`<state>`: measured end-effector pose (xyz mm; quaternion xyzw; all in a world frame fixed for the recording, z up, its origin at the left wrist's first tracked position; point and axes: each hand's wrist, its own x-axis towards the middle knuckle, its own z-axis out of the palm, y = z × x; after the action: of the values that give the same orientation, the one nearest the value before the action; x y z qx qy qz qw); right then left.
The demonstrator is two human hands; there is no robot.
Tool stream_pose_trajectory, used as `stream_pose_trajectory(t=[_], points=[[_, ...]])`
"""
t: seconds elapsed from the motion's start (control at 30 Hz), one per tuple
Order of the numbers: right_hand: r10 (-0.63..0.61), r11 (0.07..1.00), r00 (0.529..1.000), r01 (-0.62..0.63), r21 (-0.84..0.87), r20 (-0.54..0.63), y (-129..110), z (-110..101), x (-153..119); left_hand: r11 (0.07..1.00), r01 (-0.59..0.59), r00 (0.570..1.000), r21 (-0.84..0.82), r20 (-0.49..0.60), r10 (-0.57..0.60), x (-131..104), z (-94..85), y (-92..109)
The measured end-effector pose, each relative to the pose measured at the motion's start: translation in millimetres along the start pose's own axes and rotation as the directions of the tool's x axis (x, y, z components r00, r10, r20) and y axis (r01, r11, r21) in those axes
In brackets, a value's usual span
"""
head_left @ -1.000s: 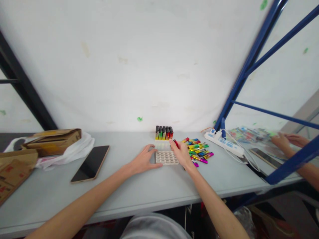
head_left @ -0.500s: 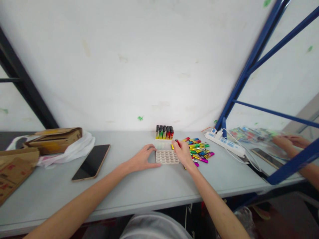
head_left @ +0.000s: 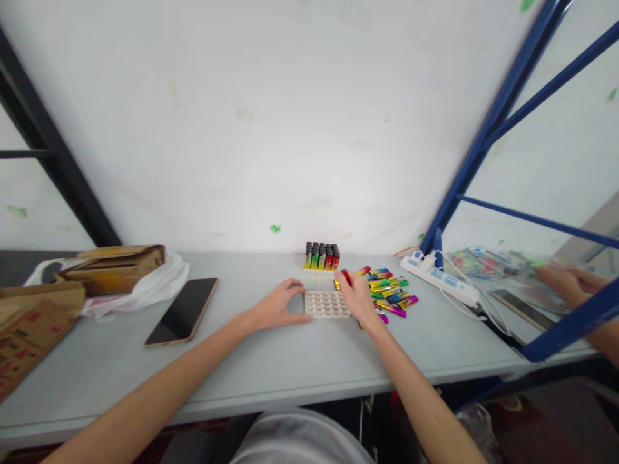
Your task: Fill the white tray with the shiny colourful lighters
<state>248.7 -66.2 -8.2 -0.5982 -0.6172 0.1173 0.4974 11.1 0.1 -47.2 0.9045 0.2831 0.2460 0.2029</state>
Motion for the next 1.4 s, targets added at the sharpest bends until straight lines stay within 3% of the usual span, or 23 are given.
stream_pose_trajectory(t=[0.17,0.3,0.6,0.77,1.03,1.2,1.4], points=[[-0.177,0.983,0.972,0.168,0.067,0.156,-1.7,1.2,-2.2,1.0,0.003,1.0,-0.003,-0.004,-0.003,1.4,-1.2,4.2],[-0.318,0.948,0.929,0.31,0.075,0.189,-3.9,1.3,-4.0,1.0,0.008,0.999,-0.016,-0.037,-0.008,3.1,-3.9,11.8],[-0.293,0.956,0.932,0.28,0.092,0.214,-6.9,0.0,-4.4,0.994,0.028,0.996,-0.103,-0.08,-0.037,2.7,-8.2,27.7],[-0.338,0.941,0.894,0.332,0.071,0.293,2.3,2.5,-1.2,0.99,0.029,0.998,-0.139,-0.058,-0.038,1.9,-11.4,31.7],[-0.362,0.927,0.874,0.374,0.024,0.323,5.9,1.2,2.4,0.992,0.001,1.0,-0.124,-0.008,-0.002,-0.7,-9.9,30.4],[-0.316,0.94,0.889,0.34,-0.013,0.332,15.8,-21.8,12.2,1.0,-0.011,1.0,-0.019,-0.008,0.011,-0.4,-12.1,15.2],[-0.211,0.88,0.914,0.332,-0.34,0.346,39.4,-60.1,25.2,0.997,0.044,0.999,0.068,-0.01,-0.043,-2.6,-20.8,-5.2]])
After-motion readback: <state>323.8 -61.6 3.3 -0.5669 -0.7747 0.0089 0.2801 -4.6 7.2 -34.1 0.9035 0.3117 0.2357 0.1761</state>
